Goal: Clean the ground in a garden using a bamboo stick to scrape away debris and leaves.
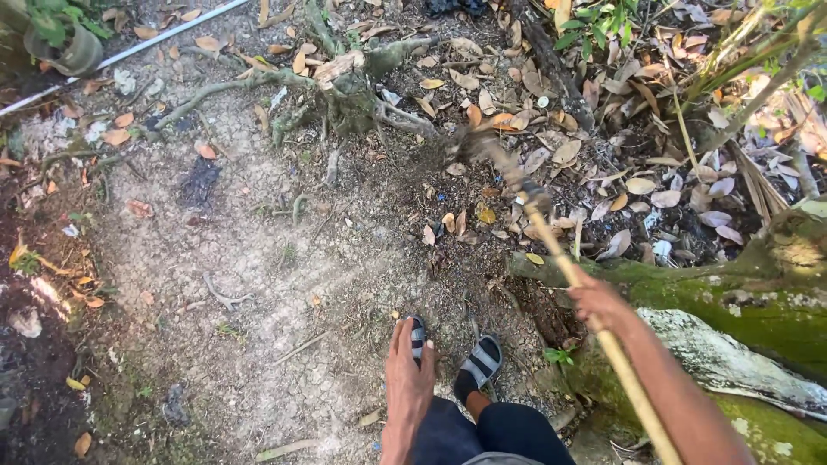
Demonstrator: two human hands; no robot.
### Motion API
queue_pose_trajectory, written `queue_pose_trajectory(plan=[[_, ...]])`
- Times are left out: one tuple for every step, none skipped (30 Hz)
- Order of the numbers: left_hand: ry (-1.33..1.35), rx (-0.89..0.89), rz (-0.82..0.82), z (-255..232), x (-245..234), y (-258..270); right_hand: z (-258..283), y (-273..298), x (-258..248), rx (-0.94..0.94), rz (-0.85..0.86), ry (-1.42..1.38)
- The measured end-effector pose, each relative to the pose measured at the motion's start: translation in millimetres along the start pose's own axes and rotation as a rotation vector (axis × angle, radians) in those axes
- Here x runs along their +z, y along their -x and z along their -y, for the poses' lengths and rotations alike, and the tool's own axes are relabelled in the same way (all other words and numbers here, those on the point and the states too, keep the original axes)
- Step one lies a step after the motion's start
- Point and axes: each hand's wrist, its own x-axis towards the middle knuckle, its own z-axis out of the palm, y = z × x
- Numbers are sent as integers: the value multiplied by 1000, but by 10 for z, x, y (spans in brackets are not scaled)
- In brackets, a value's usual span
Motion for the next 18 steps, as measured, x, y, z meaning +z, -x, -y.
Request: queue_pose_trajectory(plan=[[25, -97, 54, -67, -28, -4, -44, 8, -184, -7, -76, -59], [49, -195, 107, -136, -58, -8, -88, 20, -368, -13, -151, -118], [44, -187, 112, -69, 4, 10, -246, -30, -574, -12, -154, -128], [18, -83, 60, 5, 67, 29, -410, -79, -773, -13, -198, -120], [0, 27, 1, 78, 180, 8, -543, -174, -1004, -24, -246, -110], [2, 40, -3, 96, 226, -92, -719, -275, -1080, -34, -253, -117], [10, 45, 33, 85, 246, -86, -944, -281, -1177, -25, -283, -133], [18, 50, 69, 76, 269, -81, -1171, -285, -1275, -17, -315, -148], [16, 42, 82, -18, 273, -77, -1144, -25, -1167, -1, -314, -148], [40, 57, 97, -107, 284, -69, -1119, 230, -1059, 14, -298, -195], [72, 81, 93, -230, 318, -160, -967, 413, -997, 8, -285, -241], [76, 83, 89, -264, 361, -219, -970, 438, -894, 2, -287, -238], [73, 155, 94, -289, 401, -228, -1028, 504, -785, -5, -235, -289], [69, 227, 98, -312, 442, -236, -1087, 569, -673, -12, -183, -340], [71, 221, 104, -382, 418, -224, -1054, 648, -533, -4, -184, -338], [59, 256, 100, -452, 388, -212, -1017, 730, -390, 6, -128, -351], [47, 296, 86, -528, 341, -245, -926, 779, -241, 6, -69, -365], [47, 295, 82, -532, 320, -205, -873, 787, -93, 3, -67, -363]])
